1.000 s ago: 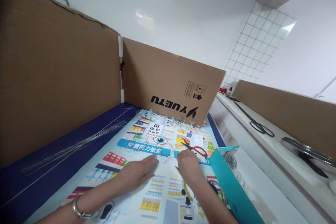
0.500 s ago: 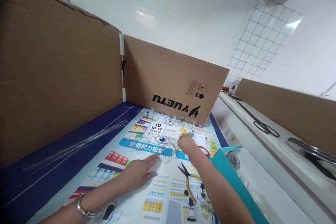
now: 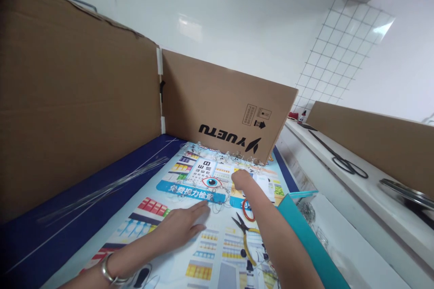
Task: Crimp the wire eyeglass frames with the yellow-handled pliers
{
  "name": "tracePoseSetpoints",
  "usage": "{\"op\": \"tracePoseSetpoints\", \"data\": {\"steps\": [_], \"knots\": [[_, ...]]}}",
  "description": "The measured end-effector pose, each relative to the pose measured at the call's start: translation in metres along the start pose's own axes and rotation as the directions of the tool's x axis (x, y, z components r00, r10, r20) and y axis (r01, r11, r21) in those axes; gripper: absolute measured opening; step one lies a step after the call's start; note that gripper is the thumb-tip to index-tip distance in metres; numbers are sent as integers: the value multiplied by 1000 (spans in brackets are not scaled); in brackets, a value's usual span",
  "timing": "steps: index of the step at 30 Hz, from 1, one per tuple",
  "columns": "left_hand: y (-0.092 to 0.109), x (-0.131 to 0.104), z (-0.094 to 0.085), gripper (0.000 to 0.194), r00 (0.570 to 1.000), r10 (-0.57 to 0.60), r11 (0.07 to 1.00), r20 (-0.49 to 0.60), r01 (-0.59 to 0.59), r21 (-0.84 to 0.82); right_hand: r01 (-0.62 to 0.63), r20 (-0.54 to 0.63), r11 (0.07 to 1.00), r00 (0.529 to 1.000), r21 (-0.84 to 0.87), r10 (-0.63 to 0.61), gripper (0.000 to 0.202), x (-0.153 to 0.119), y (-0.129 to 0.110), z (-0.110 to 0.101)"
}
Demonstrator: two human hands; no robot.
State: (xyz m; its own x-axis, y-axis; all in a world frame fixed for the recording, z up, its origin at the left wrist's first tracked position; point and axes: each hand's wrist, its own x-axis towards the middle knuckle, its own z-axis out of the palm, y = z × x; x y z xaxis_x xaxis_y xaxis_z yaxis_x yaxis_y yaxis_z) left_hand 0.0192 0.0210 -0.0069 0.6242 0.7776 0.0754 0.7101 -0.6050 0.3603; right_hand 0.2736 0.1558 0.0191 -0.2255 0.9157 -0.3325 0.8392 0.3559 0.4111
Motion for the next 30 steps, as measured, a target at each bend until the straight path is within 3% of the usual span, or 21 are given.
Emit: {"op": "tracePoseSetpoints", "data": {"steps": [4, 8, 12, 16, 19, 24, 28, 30], "knots": [[0, 0, -1, 42, 1000, 12, 1000, -21, -12, 10, -24, -46, 996, 999, 89, 28, 32, -2, 2, 5], [0, 0, 0, 45, 1000, -1, 999, -14, 2, 32, -35, -183, 972, 980, 234, 79, 31, -17, 5, 14], [-2, 0, 3, 46, 1000, -2, 999, -16, 2, 41, -29, -337, 887, 919, 460, 205, 29, -35, 12, 21], [-3, 0, 6, 45, 1000, 1, 999, -26, 0, 38, 9, -398, 715, 836, 699, 378, 30, -49, 25, 24], [-4, 0, 7, 43, 1000, 11, 1000, -27, -11, 29, 59, -354, 549, 820, 833, 449, 31, -60, 32, 27], [-5, 1, 8, 42, 999, 18, 1000, -28, -17, 26, 72, -192, 277, 881, 958, 433, 31, -74, 12, 43], [-4, 1, 7, 42, 999, 19, 999, -26, -19, 27, 5, -61, 144, 920, 990, 388, 31, -79, -18, 55], [-4, 1, 6, 43, 1000, 18, 1000, -23, -18, 24, -22, -23, 104, 909, 994, 416, 30, -81, -26, 59]]}}
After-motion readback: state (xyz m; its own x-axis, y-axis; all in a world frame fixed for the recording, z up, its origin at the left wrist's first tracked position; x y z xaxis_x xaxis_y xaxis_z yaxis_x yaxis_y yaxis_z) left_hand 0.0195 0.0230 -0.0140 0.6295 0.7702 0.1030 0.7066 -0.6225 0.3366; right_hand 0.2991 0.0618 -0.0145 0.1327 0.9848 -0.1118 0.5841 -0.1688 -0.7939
